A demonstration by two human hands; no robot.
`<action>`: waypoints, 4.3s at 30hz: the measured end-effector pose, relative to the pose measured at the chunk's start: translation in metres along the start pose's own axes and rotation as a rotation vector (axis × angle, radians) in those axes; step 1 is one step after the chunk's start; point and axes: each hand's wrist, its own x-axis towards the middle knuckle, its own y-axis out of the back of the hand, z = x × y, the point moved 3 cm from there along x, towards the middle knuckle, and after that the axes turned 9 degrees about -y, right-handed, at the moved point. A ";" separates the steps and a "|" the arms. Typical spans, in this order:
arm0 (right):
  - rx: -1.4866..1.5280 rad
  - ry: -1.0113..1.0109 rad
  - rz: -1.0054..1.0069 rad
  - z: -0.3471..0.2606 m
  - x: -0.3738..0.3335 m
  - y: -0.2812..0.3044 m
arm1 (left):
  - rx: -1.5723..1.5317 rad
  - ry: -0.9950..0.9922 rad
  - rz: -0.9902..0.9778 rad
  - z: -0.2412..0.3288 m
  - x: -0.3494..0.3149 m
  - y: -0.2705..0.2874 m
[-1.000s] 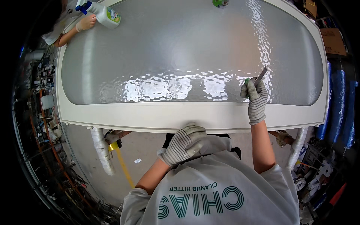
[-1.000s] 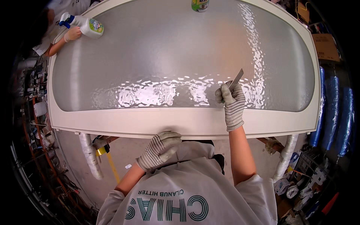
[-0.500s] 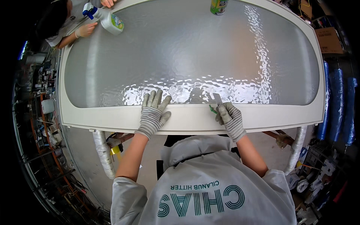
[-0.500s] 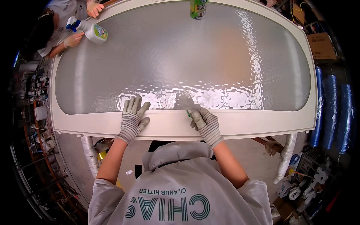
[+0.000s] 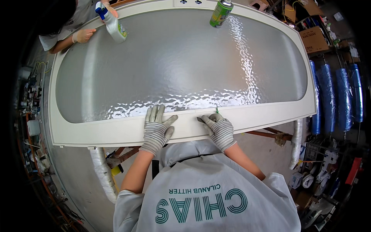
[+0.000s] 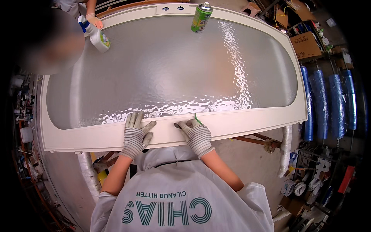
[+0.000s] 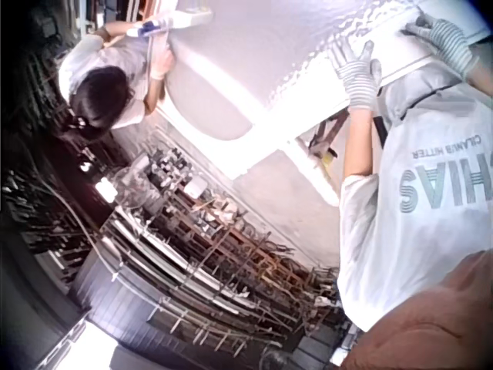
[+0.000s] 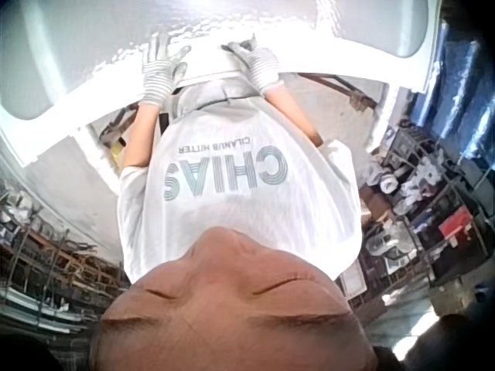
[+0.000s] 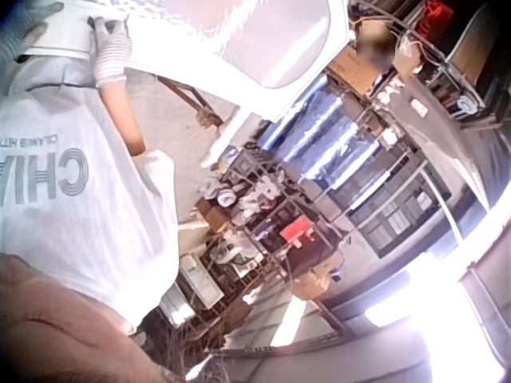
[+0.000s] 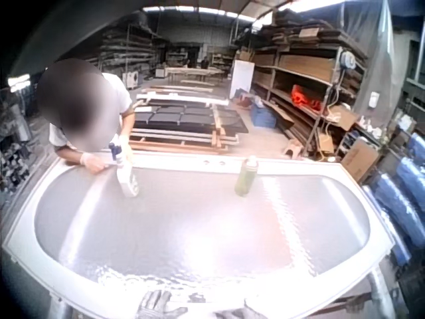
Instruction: The person applies a liquid solution to a large glass panel using a spray can and a squeegee. They smooth the liquid across the surface and wipe the edges. A coworker assists by spraying the glass with a bottle and using a heat gun.
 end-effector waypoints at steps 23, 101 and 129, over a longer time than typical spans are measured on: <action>-0.169 -0.035 0.066 -0.038 0.019 -0.038 | -0.060 0.040 0.123 -0.013 -0.020 0.007; -0.201 -0.220 0.252 -0.003 -0.017 0.005 | -0.030 -0.118 -0.020 0.045 0.047 -0.028; -0.107 0.025 0.135 -0.030 0.006 -0.036 | -0.094 -0.057 0.345 0.017 -0.004 -0.005</action>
